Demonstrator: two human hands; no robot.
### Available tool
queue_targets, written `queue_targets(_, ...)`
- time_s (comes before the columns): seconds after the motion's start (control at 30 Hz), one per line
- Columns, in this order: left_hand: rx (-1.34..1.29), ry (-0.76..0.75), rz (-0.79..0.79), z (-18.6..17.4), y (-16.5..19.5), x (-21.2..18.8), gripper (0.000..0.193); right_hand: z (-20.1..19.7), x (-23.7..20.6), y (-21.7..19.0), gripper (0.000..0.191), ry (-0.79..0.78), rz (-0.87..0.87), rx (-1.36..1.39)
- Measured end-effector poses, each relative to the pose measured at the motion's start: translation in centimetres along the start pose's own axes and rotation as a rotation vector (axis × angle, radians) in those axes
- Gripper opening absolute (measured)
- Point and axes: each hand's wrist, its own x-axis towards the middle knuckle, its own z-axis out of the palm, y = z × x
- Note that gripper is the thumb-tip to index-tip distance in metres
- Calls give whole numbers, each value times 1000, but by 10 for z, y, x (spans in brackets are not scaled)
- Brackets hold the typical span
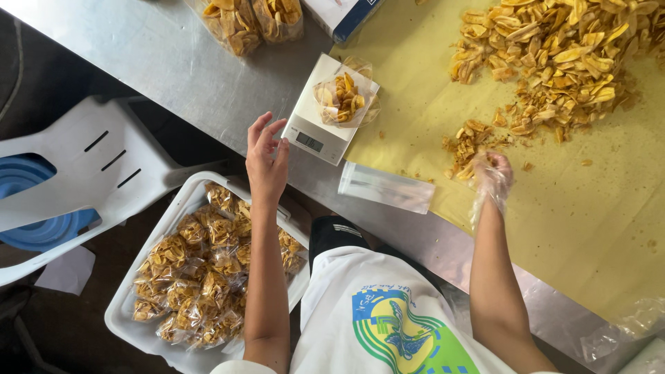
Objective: The person scoops dried banana chips from a large pile on a table into small plastic bags. They place each filled bag onto a digital scale to check the weight, then move the bag to a collection tray. The process is repeated continuously.
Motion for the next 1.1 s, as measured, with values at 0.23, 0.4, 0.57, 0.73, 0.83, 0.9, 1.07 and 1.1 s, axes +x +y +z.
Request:
queue_targets(0.23, -8, -14, -5, 7, 7, 2, 34, -6, -100, -89, 40, -332, -468, 452)
queue_targets(0.4, -45, -27, 1, 13, 14, 0, 34, 59, -154, -143, 26, -666, -789, 406)
queue_targets(0.57, -41, -32, -1, 12, 14, -2, 34, 109, -155, -150, 29, -284, -1142, -274)
queue_targets(0.73, -11, -35, 24, 7, 7, -2, 34, 53, -103, -126, 20, -414, -766, 169)
queue_targets(0.83, 0, -31, 25, 4, 3, 1, 33, -5, -49, -109, 21, -218, -459, 234)
queue_targets(0.9, 12, -41, 20, 3, 2, 2, 33, -33, -12, -89, 23, -89, -259, -39)
queue_targets(1.07, 33, -60, 29, 4, 3, 3, 33, -61, 50, -27, 50, 44, -30, -438)
queue_targets(1.1, 35, -64, 31, 5, 4, 3, 33, -59, 56, -18, 55, 40, -70, -494)
